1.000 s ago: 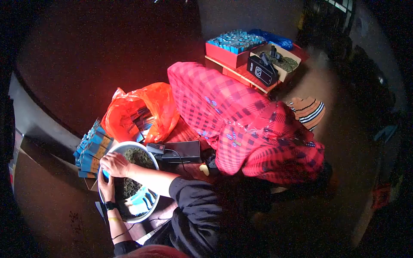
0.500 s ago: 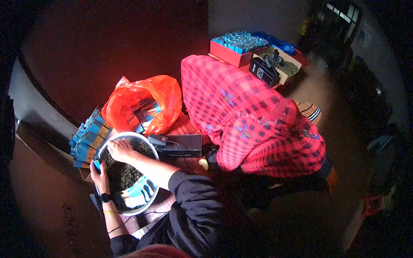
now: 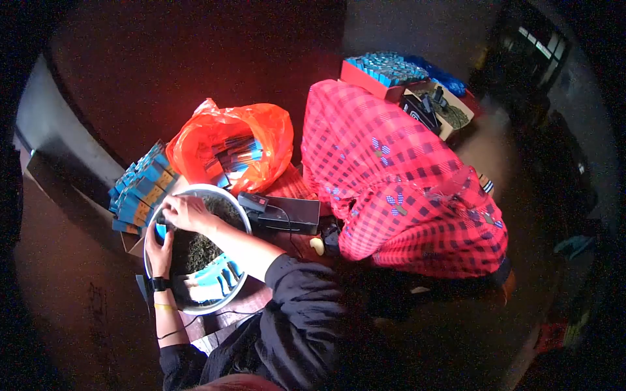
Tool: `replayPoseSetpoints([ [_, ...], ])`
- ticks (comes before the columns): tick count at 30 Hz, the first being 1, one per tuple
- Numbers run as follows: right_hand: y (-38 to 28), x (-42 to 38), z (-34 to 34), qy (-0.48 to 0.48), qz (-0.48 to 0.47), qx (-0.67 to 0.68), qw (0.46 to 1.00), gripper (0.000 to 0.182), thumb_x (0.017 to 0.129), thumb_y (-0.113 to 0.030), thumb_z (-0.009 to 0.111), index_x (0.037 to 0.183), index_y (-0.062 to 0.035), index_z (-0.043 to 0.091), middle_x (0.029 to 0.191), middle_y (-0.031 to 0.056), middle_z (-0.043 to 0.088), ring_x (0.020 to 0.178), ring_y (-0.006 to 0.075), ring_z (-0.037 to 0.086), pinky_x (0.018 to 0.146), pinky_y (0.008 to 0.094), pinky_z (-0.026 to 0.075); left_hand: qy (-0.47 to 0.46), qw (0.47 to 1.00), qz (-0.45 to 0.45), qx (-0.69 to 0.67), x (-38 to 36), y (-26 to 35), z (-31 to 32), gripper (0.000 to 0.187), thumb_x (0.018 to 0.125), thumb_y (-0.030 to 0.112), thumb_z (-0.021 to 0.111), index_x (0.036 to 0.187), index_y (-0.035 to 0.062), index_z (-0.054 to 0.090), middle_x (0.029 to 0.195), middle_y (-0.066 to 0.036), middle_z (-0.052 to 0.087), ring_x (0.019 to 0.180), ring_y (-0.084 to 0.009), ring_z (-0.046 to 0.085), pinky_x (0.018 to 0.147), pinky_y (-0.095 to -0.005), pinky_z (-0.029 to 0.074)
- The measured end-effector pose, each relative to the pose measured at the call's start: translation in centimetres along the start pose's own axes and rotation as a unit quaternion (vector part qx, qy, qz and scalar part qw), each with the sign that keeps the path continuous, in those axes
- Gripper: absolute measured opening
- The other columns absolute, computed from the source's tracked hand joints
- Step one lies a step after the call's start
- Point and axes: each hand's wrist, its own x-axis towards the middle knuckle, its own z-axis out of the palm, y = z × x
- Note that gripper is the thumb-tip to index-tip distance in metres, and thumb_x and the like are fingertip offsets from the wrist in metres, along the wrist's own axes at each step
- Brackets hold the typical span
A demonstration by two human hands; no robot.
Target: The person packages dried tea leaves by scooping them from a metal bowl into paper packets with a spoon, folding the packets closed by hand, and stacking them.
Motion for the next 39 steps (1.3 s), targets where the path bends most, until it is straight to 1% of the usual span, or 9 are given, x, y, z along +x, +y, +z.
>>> replayPoseSetpoints([
  [2, 0.4, -0.5, 1.6, -0.036, -0.067, 0.008, 0.997, 0.025, 0.083, -0.031, 0.066, 0.093, -0.0079, 0.064, 0.090, 0.0117, 0.064, 0.086, 0.0307, 0.065, 0.073, 0.0427, 0.052, -0.007, 1.000, 0.009, -0.002, 0.1, 0.0, -0.1, 0.051, 0.080, 0.013, 0.072, 0.126, -0.0008, 0.052, 0.113, -0.021, 0.062, 0.107, -0.0315, 0.061, 0.095, -0.0370, 0.046],
  [4, -0.6, -1.2, 1.3, -0.100, -0.039, 0.009, 0.994, 0.028, 0.081, -0.033, 0.066, 0.090, -0.0064, 0.065, 0.110, 0.0133, 0.058, 0.106, 0.0326, 0.058, 0.088, 0.0433, 0.048, -0.015, 0.999, -0.005, -0.038, 0.2, -0.2, 0.0, 0.051, 0.080, 0.012, 0.072, 0.125, -0.0011, 0.052, 0.113, -0.021, 0.062, 0.108, -0.0312, 0.061, 0.095, -0.0371, 0.046],
  [7, 0.6, -1.0, 2.7, -0.062, -0.034, -0.009, 0.997, 0.022, 0.078, -0.029, 0.067, 0.086, -0.0081, 0.067, 0.116, 0.0118, 0.060, 0.115, 0.0308, 0.053, 0.094, 0.0427, 0.046, -0.017, 1.000, 0.011, -0.020, 0.2, -0.1, 0.0, 0.051, 0.079, 0.011, 0.072, 0.125, -0.0004, 0.052, 0.113, -0.020, 0.062, 0.107, -0.0307, 0.061, 0.094, -0.0373, 0.047],
  [11, -0.1, -0.3, 2.9, 0.022, -0.108, 0.086, 0.990, 0.017, 0.078, -0.020, 0.066, 0.083, -0.0044, 0.064, 0.120, 0.0147, 0.059, 0.114, 0.0334, 0.054, 0.098, 0.0421, 0.044, -0.014, 0.999, 0.008, -0.027, 0.2, 0.3, -0.2, 0.054, 0.078, 0.012, 0.073, 0.126, 0.0008, 0.052, 0.112, -0.020, 0.063, 0.107, -0.0310, 0.061, 0.092, -0.0377, 0.048],
  [18, 1.0, -0.3, 2.6, -0.062, -0.145, -0.027, 0.987, 0.038, 0.076, -0.034, 0.072, 0.094, -0.0012, 0.069, 0.124, 0.0164, 0.060, 0.117, 0.0355, 0.054, 0.101, 0.0440, 0.042, -0.026, 0.999, -0.018, 0.006, -0.2, 0.0, -0.5, 0.042, 0.075, 0.012, 0.069, 0.116, 0.0043, 0.060, 0.105, -0.022, 0.066, 0.101, -0.0379, 0.064, 0.086, -0.0424, 0.051],
  [20, 1.1, -0.2, 2.1, -0.148, -0.128, -0.016, 0.980, 0.040, 0.078, -0.037, 0.071, 0.098, -0.0026, 0.070, 0.125, 0.0160, 0.059, 0.117, 0.0349, 0.054, 0.102, 0.0431, 0.042, -0.026, 1.000, -0.004, -0.002, -0.3, -0.8, 0.1, 0.041, 0.074, 0.014, 0.070, 0.113, 0.0068, 0.063, 0.100, -0.021, 0.067, 0.095, -0.0387, 0.065, 0.083, -0.0442, 0.052],
  [27, 1.0, -0.1, 0.8, -0.257, -0.079, -0.013, 0.963, 0.034, 0.082, -0.029, 0.073, 0.103, -0.0030, 0.069, 0.133, 0.0149, 0.054, 0.121, 0.0296, 0.053, 0.099, 0.0389, 0.044, -0.041, 0.998, 0.002, 0.037, -0.5, -1.1, 0.5, 0.036, 0.073, 0.022, 0.070, 0.107, 0.0114, 0.065, 0.093, -0.015, 0.068, 0.086, -0.0360, 0.066, 0.073, -0.0456, 0.053],
  [34, 0.7, 0.1, 1.0, -0.109, -0.121, -0.019, 0.987, 0.035, 0.073, -0.004, 0.056, 0.106, 0.0040, 0.065, 0.125, 0.0142, 0.060, 0.110, 0.0241, 0.060, 0.084, 0.0322, 0.052, 0.020, 0.998, 0.031, -0.052, -0.1, 0.4, 0.0, 0.054, 0.078, 0.037, 0.071, 0.118, 0.0038, 0.058, 0.099, -0.015, 0.067, 0.089, -0.0329, 0.067, 0.077, -0.0411, 0.053],
  [39, 1.3, 0.7, 0.7, -0.069, -0.097, 0.007, 0.993, 0.030, 0.075, -0.002, 0.055, 0.103, 0.0022, 0.065, 0.123, 0.0119, 0.061, 0.106, 0.0209, 0.062, 0.079, 0.0291, 0.053, -0.042, 0.985, -0.067, -0.154, -0.1, 0.5, -0.6, 0.041, 0.086, 0.024, 0.068, 0.118, 0.0003, 0.058, 0.095, -0.012, 0.068, 0.085, -0.0231, 0.066, 0.076, -0.0357, 0.052],
])
